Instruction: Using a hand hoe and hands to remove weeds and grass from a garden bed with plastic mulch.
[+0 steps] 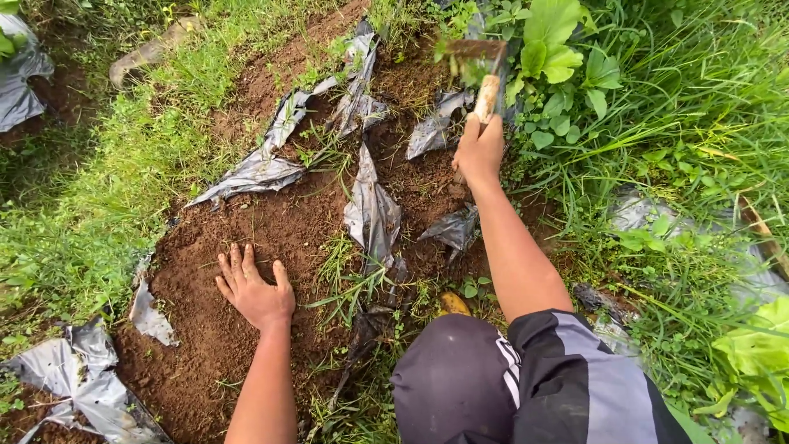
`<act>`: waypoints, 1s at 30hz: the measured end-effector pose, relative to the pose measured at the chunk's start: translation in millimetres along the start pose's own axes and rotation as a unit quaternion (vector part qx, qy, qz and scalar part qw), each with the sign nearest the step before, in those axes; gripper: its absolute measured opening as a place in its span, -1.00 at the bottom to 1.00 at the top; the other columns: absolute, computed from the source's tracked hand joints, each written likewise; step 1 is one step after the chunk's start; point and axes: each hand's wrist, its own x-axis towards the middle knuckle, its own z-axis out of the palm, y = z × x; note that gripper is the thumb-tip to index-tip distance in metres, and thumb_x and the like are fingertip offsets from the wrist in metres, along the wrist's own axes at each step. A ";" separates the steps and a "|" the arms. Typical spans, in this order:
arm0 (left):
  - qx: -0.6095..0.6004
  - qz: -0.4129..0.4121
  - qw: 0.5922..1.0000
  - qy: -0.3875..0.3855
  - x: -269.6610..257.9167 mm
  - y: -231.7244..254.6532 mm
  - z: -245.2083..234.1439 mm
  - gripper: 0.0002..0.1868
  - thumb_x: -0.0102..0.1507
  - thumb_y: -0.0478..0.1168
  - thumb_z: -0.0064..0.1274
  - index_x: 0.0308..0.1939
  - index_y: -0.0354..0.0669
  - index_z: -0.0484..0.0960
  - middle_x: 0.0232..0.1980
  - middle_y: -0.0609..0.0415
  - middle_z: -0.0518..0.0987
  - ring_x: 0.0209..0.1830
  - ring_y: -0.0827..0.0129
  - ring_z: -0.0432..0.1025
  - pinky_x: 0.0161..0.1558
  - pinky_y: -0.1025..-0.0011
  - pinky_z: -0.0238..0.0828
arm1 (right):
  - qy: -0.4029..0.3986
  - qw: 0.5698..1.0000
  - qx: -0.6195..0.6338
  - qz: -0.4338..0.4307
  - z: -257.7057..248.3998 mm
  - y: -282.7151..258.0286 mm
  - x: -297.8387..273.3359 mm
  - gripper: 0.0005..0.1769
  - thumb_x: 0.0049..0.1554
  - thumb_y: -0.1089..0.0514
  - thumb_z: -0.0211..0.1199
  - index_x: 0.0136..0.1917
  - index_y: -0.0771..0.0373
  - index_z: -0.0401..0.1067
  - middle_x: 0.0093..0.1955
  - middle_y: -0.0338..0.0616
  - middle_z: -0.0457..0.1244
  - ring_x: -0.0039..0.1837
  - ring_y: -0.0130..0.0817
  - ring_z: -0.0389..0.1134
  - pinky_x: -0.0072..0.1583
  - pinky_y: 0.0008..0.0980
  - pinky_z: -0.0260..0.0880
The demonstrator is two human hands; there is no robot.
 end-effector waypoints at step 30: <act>-0.008 0.011 1.000 0.007 0.1 -4.5 6.7 -0.33 0.27 0.07 0.02 0.41 -0.16 0.52 0.56 -0.09 0.35 0.64 0.00 0.02 0.53 -0.03 -0.23 | -0.002 0.999 0.038 -0.010 32.7 15.3 34.4 -0.74 0.31 0.08 -0.14 0.01 0.32 0.23 -0.39 -0.18 0.14 -0.50 -0.42 0.25 -0.49 -0.47 0.35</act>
